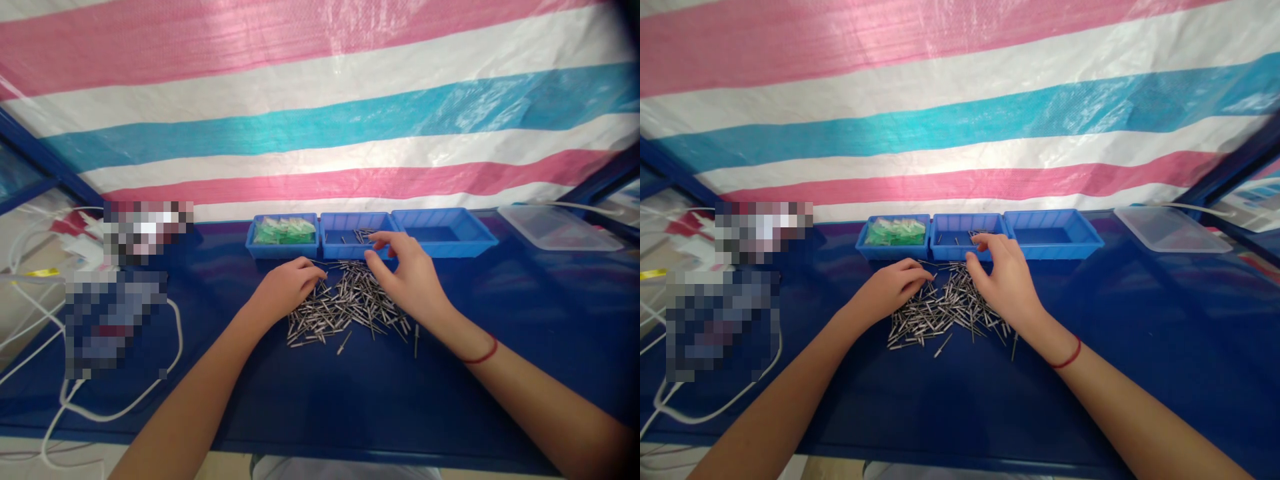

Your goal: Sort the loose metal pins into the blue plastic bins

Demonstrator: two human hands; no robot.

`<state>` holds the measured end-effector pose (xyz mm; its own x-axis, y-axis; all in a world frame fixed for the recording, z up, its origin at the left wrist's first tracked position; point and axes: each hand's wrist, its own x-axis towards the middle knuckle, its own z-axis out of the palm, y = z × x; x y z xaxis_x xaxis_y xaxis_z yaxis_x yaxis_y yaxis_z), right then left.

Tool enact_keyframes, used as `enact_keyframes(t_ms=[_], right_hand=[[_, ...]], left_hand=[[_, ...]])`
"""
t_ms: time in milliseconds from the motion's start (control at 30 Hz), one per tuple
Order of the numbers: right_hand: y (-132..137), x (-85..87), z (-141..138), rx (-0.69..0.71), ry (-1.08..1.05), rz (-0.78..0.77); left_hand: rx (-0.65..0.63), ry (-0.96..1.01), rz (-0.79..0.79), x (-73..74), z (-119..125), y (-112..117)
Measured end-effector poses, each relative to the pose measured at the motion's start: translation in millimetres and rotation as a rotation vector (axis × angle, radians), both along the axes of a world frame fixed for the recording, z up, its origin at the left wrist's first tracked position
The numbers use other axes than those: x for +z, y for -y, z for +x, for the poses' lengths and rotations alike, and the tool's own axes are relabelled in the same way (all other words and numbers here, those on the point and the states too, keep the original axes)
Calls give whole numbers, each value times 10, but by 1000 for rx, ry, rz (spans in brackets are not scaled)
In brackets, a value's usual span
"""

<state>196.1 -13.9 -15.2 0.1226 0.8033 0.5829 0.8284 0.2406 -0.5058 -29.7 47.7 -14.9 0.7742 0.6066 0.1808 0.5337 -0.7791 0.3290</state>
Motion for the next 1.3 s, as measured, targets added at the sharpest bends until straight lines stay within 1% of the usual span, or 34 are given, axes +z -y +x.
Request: enact_keyframes(t_ms=[100,400,600,800,967,1200,1300], right_hand=[[71,-27,-21,36,-59,-46],[117,-41,-69,122,-86,-106],[132,-39,-118,173,-75,-125],[126,-84,-125,190,-56,-134],[131,-103,-135,201,-43,-151],[129,-121,-137,211,-35,-185],[131,-136,-146,230,-23,-189]], left_hand=[[-41,-64,9,11,4,-8],[-19,-183,62,55,73,3],[25,-161,73,53,92,28],[-16,-192,85,70,87,26],[-34,-178,106,71,92,27],[-36,-203,110,84,122,40],[-24,-224,135,77,131,50]])
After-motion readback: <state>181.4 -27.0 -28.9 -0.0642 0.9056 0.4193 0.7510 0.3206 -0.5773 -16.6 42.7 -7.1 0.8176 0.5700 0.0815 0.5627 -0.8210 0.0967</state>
